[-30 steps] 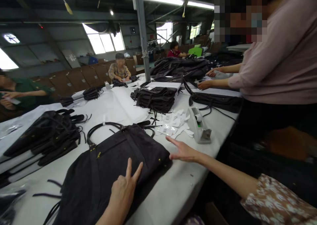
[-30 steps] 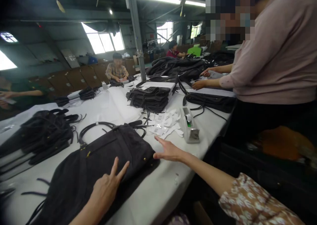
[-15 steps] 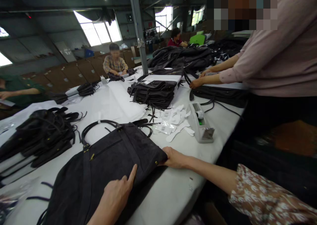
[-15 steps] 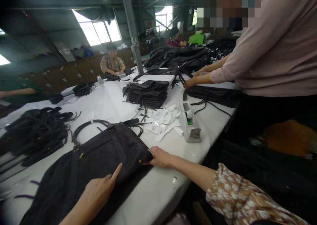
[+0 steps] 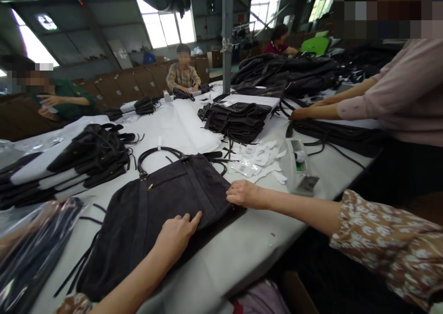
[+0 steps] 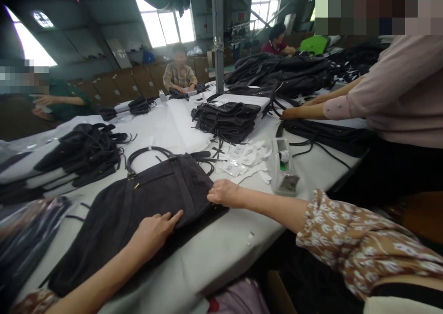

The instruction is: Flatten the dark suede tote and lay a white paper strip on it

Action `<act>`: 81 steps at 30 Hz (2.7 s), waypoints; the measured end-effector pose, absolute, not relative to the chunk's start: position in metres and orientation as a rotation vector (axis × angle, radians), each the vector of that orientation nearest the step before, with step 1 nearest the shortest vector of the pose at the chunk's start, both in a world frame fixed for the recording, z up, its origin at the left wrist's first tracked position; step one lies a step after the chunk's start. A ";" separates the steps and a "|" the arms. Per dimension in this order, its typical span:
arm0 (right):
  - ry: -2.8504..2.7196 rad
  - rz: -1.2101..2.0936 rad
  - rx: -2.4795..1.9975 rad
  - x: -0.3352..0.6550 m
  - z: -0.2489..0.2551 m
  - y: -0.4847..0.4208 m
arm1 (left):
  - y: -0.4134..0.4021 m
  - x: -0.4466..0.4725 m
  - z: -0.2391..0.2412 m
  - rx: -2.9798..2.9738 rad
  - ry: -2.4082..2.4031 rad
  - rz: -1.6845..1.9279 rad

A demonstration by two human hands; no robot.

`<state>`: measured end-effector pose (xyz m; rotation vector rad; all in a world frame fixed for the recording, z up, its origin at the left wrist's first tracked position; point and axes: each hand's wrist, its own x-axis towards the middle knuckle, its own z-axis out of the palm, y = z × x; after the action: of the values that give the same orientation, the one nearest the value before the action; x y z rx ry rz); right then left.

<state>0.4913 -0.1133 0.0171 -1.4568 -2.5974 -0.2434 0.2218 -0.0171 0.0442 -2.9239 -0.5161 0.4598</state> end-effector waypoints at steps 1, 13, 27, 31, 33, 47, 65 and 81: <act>-2.576 -0.263 -1.468 0.491 0.008 -0.114 | -0.017 0.220 0.040 -2.920 -0.517 0.442; -2.749 -0.148 -1.245 0.500 0.034 -0.099 | -0.010 0.221 0.027 -2.980 -0.531 0.415; -2.513 -0.602 -1.299 0.490 -0.023 -0.136 | -0.046 0.218 -0.010 -2.662 -0.743 0.121; -2.460 -0.458 -1.478 0.457 0.018 -0.113 | -0.045 0.220 -0.016 -2.645 -0.857 0.087; -2.343 -0.346 -1.465 0.429 0.037 -0.092 | -0.046 0.219 -0.017 -2.668 -0.881 0.065; -2.241 0.159 -1.130 0.381 -0.032 -0.058 | -0.022 0.156 0.054 -2.797 -0.880 0.062; -2.457 0.067 -1.279 0.367 -0.026 -0.057 | -0.001 0.079 0.054 -2.734 -1.135 0.122; -2.667 -0.123 -1.193 0.368 -0.028 -0.061 | 0.016 0.023 0.016 -2.747 -0.989 0.033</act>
<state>0.3681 -0.0609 -0.0276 -1.1928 -2.6665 -0.1230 0.0230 0.0158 0.0164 -2.7465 -0.9887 0.0330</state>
